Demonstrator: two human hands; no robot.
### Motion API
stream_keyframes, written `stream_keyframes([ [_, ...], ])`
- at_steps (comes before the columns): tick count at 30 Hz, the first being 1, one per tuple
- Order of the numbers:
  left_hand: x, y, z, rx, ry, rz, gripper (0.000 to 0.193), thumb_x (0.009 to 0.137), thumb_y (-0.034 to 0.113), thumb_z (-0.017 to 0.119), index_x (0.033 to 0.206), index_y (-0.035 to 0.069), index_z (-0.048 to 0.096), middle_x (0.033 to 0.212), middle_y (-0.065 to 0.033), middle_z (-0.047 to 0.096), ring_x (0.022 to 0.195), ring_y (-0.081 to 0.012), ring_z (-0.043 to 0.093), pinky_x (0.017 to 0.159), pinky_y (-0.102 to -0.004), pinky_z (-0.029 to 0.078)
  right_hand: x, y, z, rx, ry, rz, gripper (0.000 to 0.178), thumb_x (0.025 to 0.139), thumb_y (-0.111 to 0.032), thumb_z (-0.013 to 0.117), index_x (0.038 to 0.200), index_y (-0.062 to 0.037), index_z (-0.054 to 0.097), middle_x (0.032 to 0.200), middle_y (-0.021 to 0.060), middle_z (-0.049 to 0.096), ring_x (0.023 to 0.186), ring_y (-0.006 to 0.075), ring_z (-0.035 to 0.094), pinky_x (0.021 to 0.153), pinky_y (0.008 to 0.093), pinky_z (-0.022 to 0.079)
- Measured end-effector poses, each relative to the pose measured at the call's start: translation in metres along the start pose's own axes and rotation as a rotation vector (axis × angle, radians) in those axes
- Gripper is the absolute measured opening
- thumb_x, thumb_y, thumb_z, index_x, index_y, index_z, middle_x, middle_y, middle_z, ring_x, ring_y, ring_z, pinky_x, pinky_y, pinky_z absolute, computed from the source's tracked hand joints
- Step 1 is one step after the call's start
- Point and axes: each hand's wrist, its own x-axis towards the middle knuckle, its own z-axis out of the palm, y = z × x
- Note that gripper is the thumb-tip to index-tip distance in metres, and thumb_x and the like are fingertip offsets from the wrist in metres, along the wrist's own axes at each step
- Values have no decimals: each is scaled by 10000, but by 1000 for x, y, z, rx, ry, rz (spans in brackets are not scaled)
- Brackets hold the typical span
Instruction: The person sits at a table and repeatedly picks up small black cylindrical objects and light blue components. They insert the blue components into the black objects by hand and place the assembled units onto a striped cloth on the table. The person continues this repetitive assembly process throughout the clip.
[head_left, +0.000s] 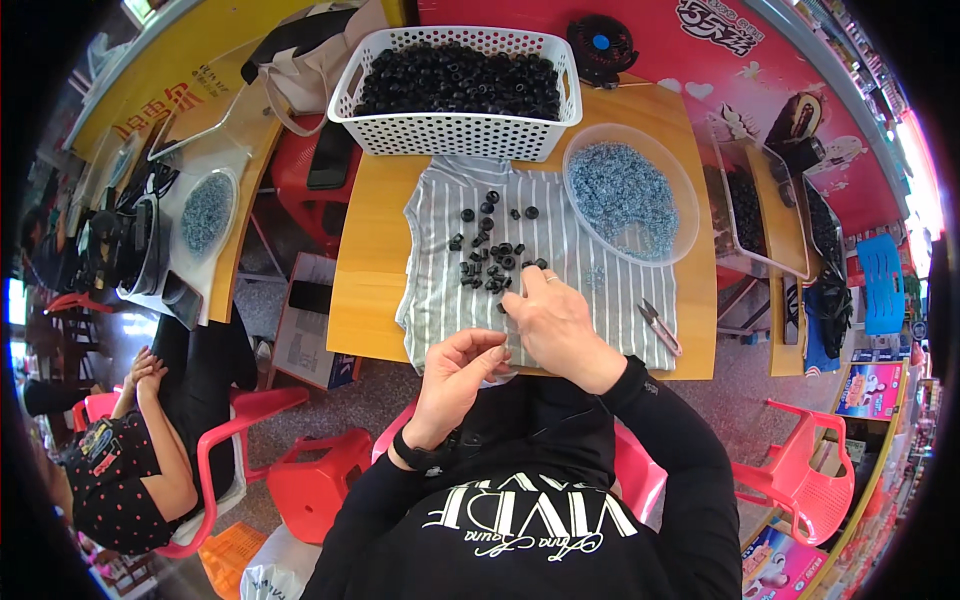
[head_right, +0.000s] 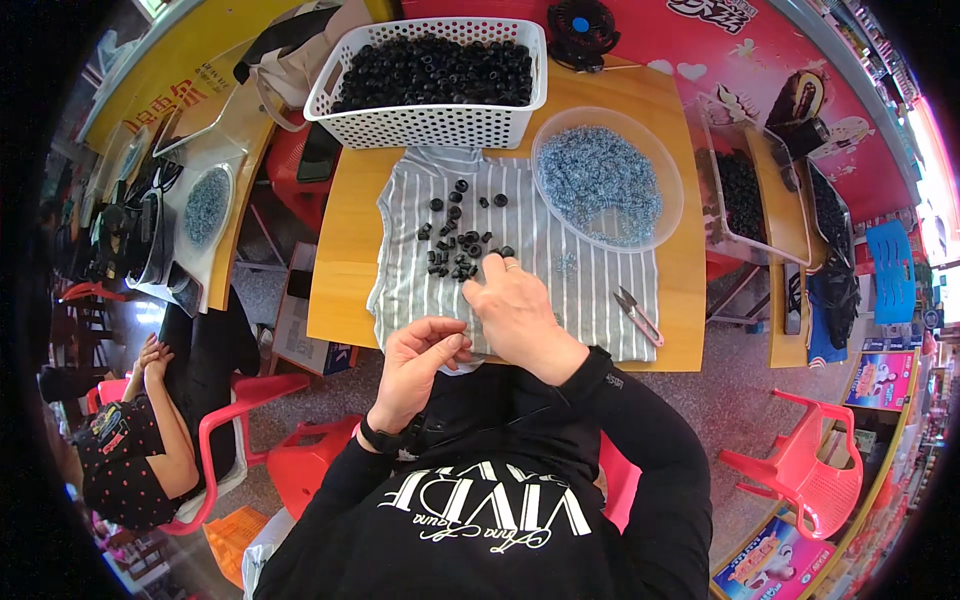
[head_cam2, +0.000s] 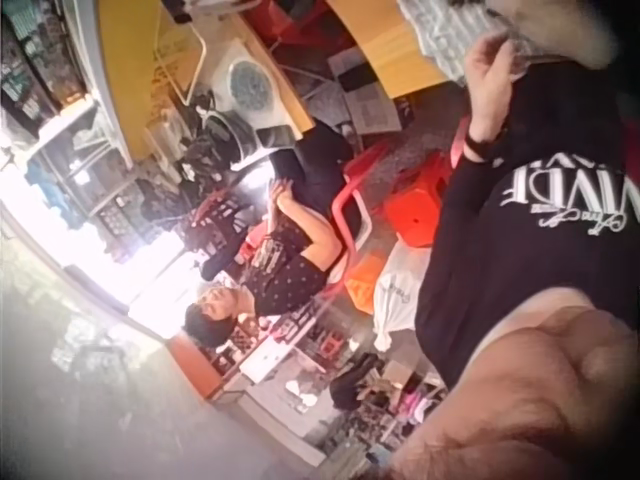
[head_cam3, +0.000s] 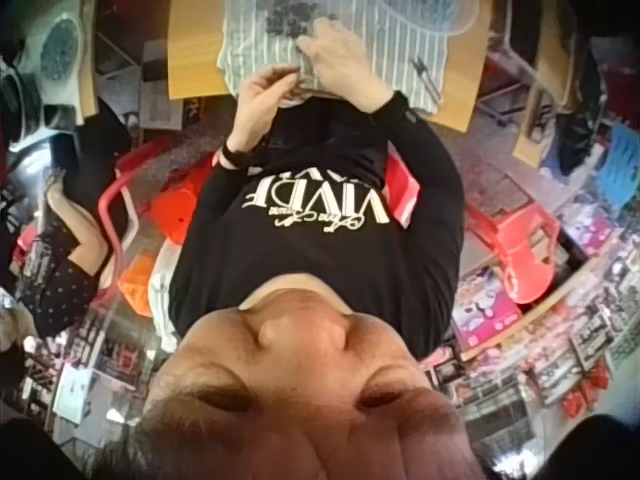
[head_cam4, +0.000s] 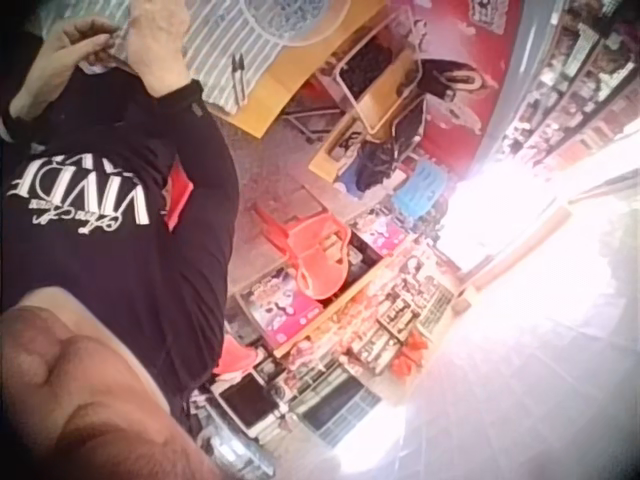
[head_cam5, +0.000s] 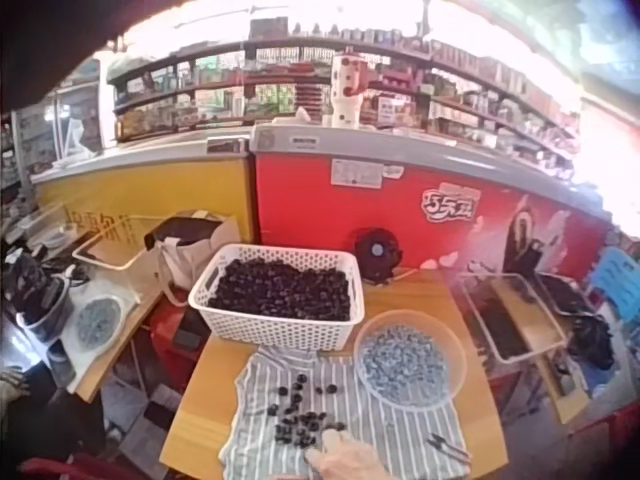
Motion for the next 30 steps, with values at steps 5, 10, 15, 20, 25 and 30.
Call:
stream_keyframes([
  [5, 4, -1, 0, 22, 4, -7, 198, 950, 60, 633, 1125, -26, 662, 932, -90, 722, 795, -122, 678, 682, -227, 507, -20, 9, -14, 122, -60, 37, 137, 779, -58, 626, 912, -42, 651, 912, 143, 551, 895, 337, 606, 701, 443, 507],
  [10, 6, -4, 8, 12, -24, -2, 197, 948, 59, 636, 1124, -25, 664, 931, -94, 722, 794, -126, 679, 682, -225, 510, 0, 37, -16, 90, 148, 157, 181, 793, -52, 659, 973, -62, 641, 901, 137, 556, 870, 344, 610, 697, 452, 490],
  [15, 4, -5, 8, 24, -28, -3, 200, 948, 60, 637, 1126, -26, 665, 930, -99, 723, 797, -130, 682, 680, -227, 514, 16, 49, -1, -4, 126, 129, 176, 796, -57, 685, 963, -52, 627, 893, 144, 561, 850, 355, 604, 708, 464, 475],
  [20, 3, -7, 6, -17, -39, 34, 221, 948, 45, 632, 1156, -28, 650, 966, -103, 713, 823, -141, 683, 704, -238, 523, -9, 31, -27, 287, 193, 85, 146, 764, -38, 659, 881, -34, 571, 886, 156, 549, 849, 365, 600, 676, 469, 471],
  [25, 1, -7, 35, -140, -133, 33, 233, 921, 50, 684, 1144, -10, 653, 978, -44, 694, 848, -100, 647, 723, -236, 522, -65, -18, -37, 173, 318, -65, 116, 724, -54, 649, 783, -44, 549, 792, 111, 499, 735, 307, 573, 604, 429, 459],
  [30, -2, -25, 31, -130, -277, -77, 195, 889, 4, 700, 1081, -5, 667, 998, -39, 676, 876, -93, 631, 776, -232, 522, -99, -19, -14, 297, 397, -40, 163, 709, -21, 711, 837, -20, 610, 802, 112, 553, 715, 297, 600, 613, 391, 481],
])
